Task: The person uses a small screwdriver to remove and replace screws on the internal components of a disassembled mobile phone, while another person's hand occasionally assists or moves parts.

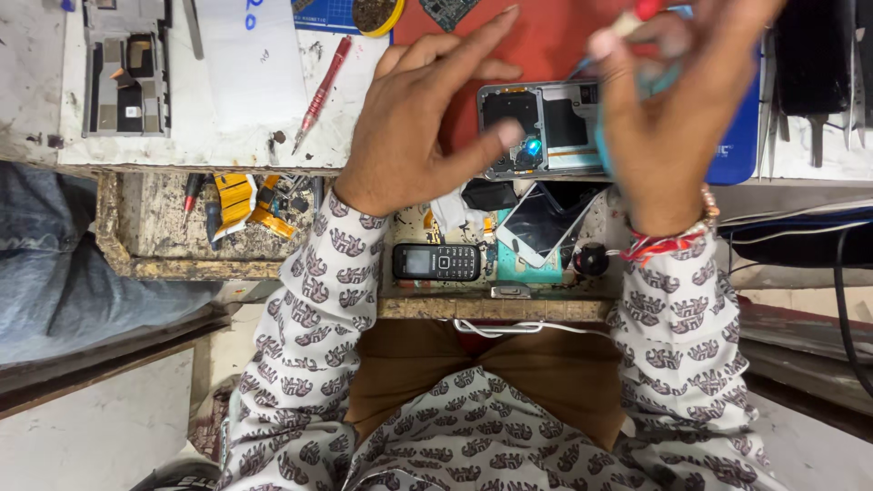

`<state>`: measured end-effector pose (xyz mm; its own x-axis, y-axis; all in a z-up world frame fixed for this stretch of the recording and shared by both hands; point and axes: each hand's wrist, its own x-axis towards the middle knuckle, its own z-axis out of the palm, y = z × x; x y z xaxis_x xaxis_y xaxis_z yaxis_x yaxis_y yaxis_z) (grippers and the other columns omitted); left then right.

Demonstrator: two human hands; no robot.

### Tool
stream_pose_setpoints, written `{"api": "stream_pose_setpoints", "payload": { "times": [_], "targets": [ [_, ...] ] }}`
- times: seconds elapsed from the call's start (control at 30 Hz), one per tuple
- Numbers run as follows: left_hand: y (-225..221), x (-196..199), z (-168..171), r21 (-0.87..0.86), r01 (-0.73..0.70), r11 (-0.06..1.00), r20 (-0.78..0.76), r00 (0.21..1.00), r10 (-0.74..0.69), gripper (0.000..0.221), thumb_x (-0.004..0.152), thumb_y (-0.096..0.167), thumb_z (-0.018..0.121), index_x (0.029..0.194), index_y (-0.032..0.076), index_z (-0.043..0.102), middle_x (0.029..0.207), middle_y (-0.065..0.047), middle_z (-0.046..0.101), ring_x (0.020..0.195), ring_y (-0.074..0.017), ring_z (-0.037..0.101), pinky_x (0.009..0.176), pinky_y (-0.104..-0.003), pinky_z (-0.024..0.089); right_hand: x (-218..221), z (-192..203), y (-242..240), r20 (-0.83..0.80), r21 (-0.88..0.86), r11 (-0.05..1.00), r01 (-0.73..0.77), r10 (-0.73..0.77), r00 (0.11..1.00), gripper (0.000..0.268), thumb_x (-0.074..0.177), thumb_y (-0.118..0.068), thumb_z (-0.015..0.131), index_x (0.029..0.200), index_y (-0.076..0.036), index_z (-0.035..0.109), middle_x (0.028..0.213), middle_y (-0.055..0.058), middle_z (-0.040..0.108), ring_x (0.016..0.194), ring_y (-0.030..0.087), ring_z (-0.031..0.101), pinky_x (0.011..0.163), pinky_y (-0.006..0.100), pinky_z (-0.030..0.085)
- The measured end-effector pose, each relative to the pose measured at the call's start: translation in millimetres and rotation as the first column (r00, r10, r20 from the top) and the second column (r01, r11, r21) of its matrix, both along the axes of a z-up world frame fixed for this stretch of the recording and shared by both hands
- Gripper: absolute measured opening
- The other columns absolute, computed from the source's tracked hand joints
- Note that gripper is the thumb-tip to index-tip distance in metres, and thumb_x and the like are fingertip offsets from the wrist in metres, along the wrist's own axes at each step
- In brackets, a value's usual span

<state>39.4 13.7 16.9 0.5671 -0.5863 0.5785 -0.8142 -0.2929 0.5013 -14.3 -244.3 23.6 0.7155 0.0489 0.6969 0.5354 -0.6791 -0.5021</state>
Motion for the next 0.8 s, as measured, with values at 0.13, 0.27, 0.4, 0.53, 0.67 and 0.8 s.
{"api": "stream_pose_setpoints", "payload": {
  "times": [0.13,0.27,0.4,0.53,0.67,0.8],
  "targets": [
    [1.2,-3.9,9.3,0.003,0.048,0.999,0.118,0.992,-0.048,0.121,0.079,0.067,0.092,0.161,0.011,0.024,0.14,-0.002,0.065,0.134,-0.0265,0.049,0.117,-0.046,0.029,0.1,-2.4,-22.5,-0.053,0.356,0.932,0.07,-0.055,0.997,0.08,0.116,-0.007,0.074,0.161,-0.011,0.007,0.141,0.014,0.054,0.1,0.02,0.069,0.083,0.028,0.061],
    [-2.1,-3.9,10.5,0.053,0.041,0.998,0.093,0.995,-0.046,0.125,0.07,0.053,0.097,0.163,0.013,0.025,0.138,0.001,0.067,0.135,-0.0249,0.051,0.119,-0.045,0.03,-2.9,-11.2,-51.2,-0.048,0.503,0.856,0.118,-0.109,0.993,0.081,0.116,-0.009,0.073,0.162,-0.014,0.007,0.139,0.011,0.052,0.1,0.018,0.064,0.087,0.028,0.059],
    [-1.3,-2.4,8.3,0.075,0.041,0.996,0.067,0.997,-0.046,0.121,0.074,0.046,0.099,0.162,0.012,0.025,0.14,0.002,0.068,0.138,-0.0237,0.052,0.122,-0.045,0.031,-2.8,-23.5,-69.7,0.035,0.382,0.913,0.139,-0.165,0.986,0.078,0.115,-0.008,0.069,0.162,-0.02,0.008,0.134,0.007,0.051,0.101,0.015,0.059,0.09,0.027,0.055],
    [0.0,-1.9,5.5,0.087,0.032,0.996,0.073,0.997,-0.038,0.116,0.08,0.046,0.1,0.162,0.011,0.025,0.136,0.002,0.068,0.139,-0.023,0.053,0.124,-0.044,0.033,-1.0,-24.7,-69.7,0.059,0.284,0.95,0.132,-0.155,0.986,0.076,0.114,-0.007,0.066,0.162,-0.025,0.009,0.129,0.002,0.049,0.102,0.012,0.055,0.092,0.025,0.052],
    [-2.3,-0.9,3.7,0.089,0.023,0.996,0.082,0.996,-0.031,0.115,0.078,0.045,0.099,0.161,0.011,0.026,0.139,0.001,0.068,0.138,-0.0235,0.053,0.123,-0.045,0.033,-0.7,-35.1,-71.5,0.029,0.274,0.953,0.129,-0.142,0.989,0.073,0.114,-0.006,0.064,0.163,-0.026,0.013,0.126,0.001,0.047,0.102,0.011,0.051,0.093,0.024,0.05],
    [-2.1,-0.3,2.0,0.087,0.024,0.996,0.079,0.996,-0.03,0.114,0.08,0.045,0.098,0.161,0.01,0.025,0.14,0.002,0.068,0.139,-0.0238,0.053,0.124,-0.044,0.033,-1.9,-48.1,-82.2,0.018,0.155,0.974,0.163,-0.168,0.986,0.07,0.114,-0.005,0.063,0.162,-0.025,0.016,0.131,0.002,0.052,0.107,0.012,0.056,0.098,0.024,0.052]
  ]
}}
